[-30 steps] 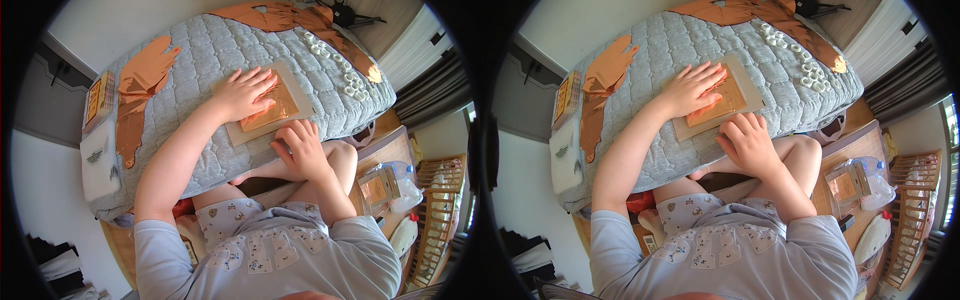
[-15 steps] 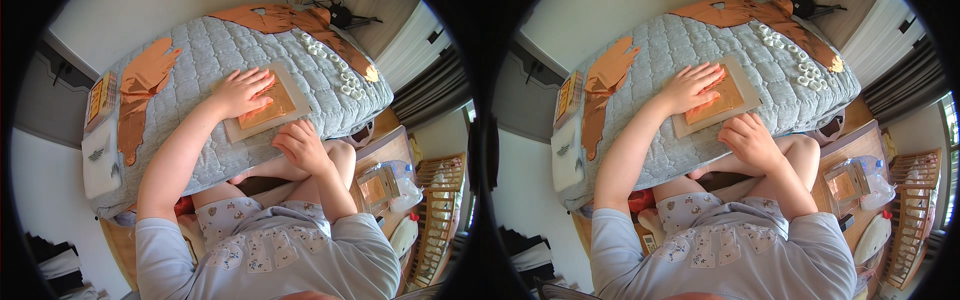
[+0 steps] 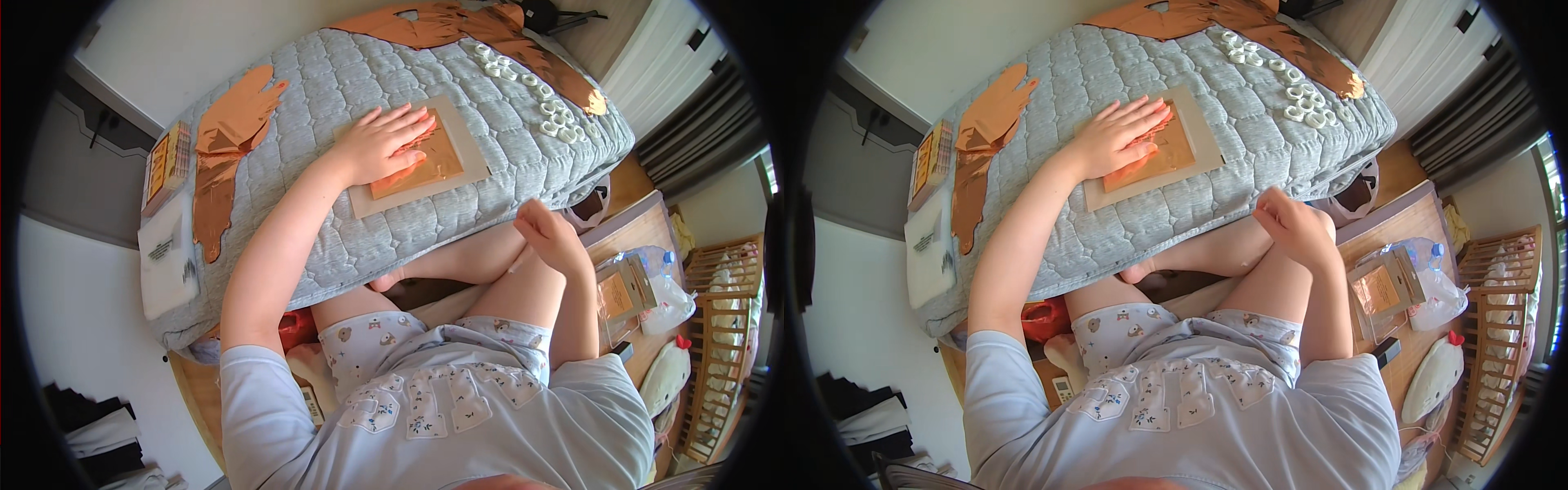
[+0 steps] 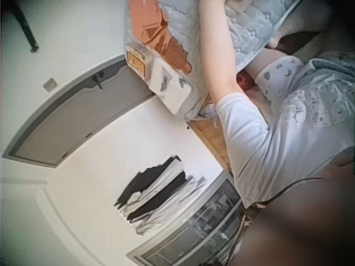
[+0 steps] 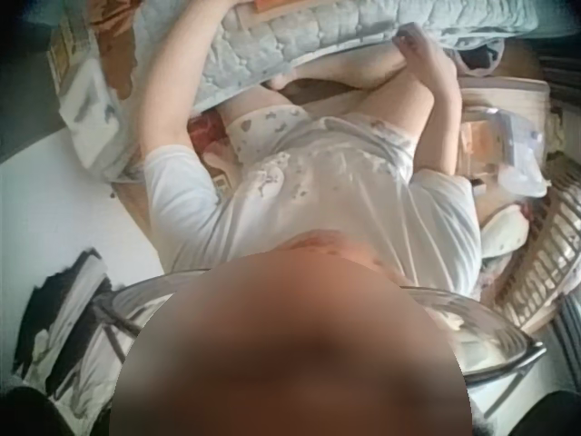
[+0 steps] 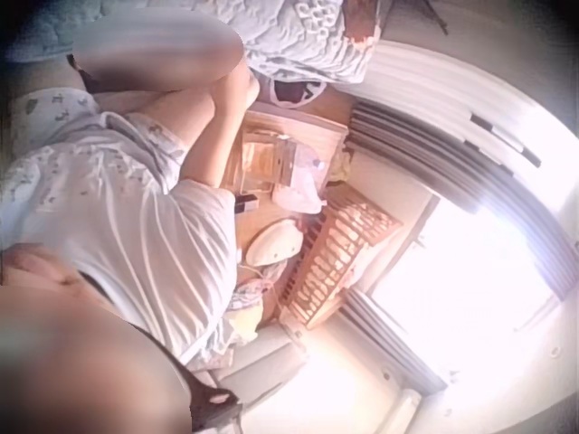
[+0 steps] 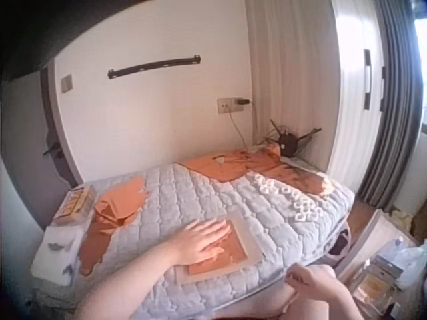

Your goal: The person folds a foil balloon into a small square by hand, places it onto a cardboard packaging card, and holds up the card.

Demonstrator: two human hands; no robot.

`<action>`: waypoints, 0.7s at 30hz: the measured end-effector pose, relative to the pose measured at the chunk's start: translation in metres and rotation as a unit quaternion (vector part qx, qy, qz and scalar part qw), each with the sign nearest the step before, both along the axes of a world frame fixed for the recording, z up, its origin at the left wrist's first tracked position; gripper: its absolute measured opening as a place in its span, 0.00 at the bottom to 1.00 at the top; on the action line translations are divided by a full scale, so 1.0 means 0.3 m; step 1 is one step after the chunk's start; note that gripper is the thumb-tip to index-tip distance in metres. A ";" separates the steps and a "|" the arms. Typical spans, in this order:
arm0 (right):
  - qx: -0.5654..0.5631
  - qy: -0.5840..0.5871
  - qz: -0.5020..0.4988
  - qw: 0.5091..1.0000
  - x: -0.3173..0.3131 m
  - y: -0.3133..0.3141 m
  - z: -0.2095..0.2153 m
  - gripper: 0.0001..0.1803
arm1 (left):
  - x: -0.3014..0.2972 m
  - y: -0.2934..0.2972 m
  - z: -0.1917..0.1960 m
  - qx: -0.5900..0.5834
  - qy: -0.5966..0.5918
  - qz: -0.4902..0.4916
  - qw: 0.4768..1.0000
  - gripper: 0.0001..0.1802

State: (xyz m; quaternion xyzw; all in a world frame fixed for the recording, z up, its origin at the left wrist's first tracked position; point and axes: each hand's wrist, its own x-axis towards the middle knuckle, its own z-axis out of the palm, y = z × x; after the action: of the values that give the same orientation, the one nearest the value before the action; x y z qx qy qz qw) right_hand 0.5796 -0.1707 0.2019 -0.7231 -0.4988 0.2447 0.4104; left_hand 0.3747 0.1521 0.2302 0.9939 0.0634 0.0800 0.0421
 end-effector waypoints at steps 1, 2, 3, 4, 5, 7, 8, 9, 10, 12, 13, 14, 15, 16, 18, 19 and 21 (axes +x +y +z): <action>-0.009 -0.208 -0.043 0.977 -0.022 0.026 -0.005 0.11 | -0.006 0.001 -0.003 0.002 0.000 0.001 1.000 0.37; 0.059 -0.216 -0.083 0.971 -0.039 0.050 -0.025 0.19 | -0.002 -0.008 0.002 0.002 0.001 -0.003 1.000 0.37; 0.059 -0.215 -0.086 0.971 -0.052 0.069 -0.030 0.19 | -0.002 -0.018 0.006 0.000 -0.005 -0.018 1.000 0.37; 0.122 -0.162 -0.048 0.978 -0.065 0.096 -0.031 0.25 | -0.009 -0.027 0.012 -0.002 -0.011 -0.029 1.000 0.36; 0.183 -0.109 -0.012 0.977 -0.076 0.118 -0.025 0.32 | -0.008 -0.039 0.016 -0.001 -0.010 -0.031 0.999 0.36; 0.187 -0.087 0.020 0.978 -0.083 0.142 -0.008 0.34 | -0.017 -0.067 0.020 -0.011 -0.011 -0.060 0.998 0.37; 0.205 -0.105 0.061 0.971 -0.082 0.156 -0.014 0.27 | -0.023 -0.076 0.024 -0.009 -0.009 -0.058 0.998 0.37; 0.222 -0.123 0.101 0.962 -0.084 0.163 -0.022 0.20 | -0.029 -0.083 0.029 -0.008 -0.009 -0.063 0.998 0.37; 0.224 -0.121 0.105 0.961 -0.090 0.166 -0.032 0.20 | -0.039 -0.091 0.031 -0.007 -0.009 -0.066 0.998 0.37; 0.222 -0.042 0.083 0.971 -0.106 0.165 -0.051 0.11 | -0.058 -0.111 0.032 0.000 -0.053 -0.063 0.997 0.36; 0.222 -0.040 0.087 0.970 -0.111 0.160 -0.057 0.11 | -0.069 -0.125 0.038 0.006 -0.098 -0.063 0.993 0.34; 0.214 -0.016 0.080 0.973 -0.114 0.150 -0.063 0.11 | -0.084 -0.133 0.048 0.006 -0.097 -0.060 0.993 0.34; 0.206 0.009 0.073 0.976 -0.119 0.139 -0.069 0.10 | -0.104 -0.137 0.060 0.026 -0.131 -0.081 0.988 0.30; 0.206 0.012 0.077 0.975 -0.134 0.126 -0.072 0.10 | -0.134 -0.147 0.070 0.045 -0.164 -0.101 0.980 0.26; 0.169 0.137 0.026 0.976 -0.157 0.093 -0.080 0.09 | -0.204 -0.179 0.048 0.056 -0.143 -0.094 0.984 0.23; 0.169 0.140 0.028 0.975 -0.162 0.077 -0.093 0.09 | -0.246 -0.206 0.039 0.067 -0.125 -0.090 0.986 0.20; 0.161 0.168 0.007 0.972 -0.157 0.040 -0.128 0.09 | -0.317 -0.277 0.052 0.043 -0.079 -0.051 0.995 0.23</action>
State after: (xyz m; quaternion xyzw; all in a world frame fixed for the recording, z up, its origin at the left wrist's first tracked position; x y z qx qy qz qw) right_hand 0.5324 -0.1586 0.1636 -0.5925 -0.4603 0.2823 0.5978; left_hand 0.2795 0.0689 0.2458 0.9873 0.0057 0.1587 0.0084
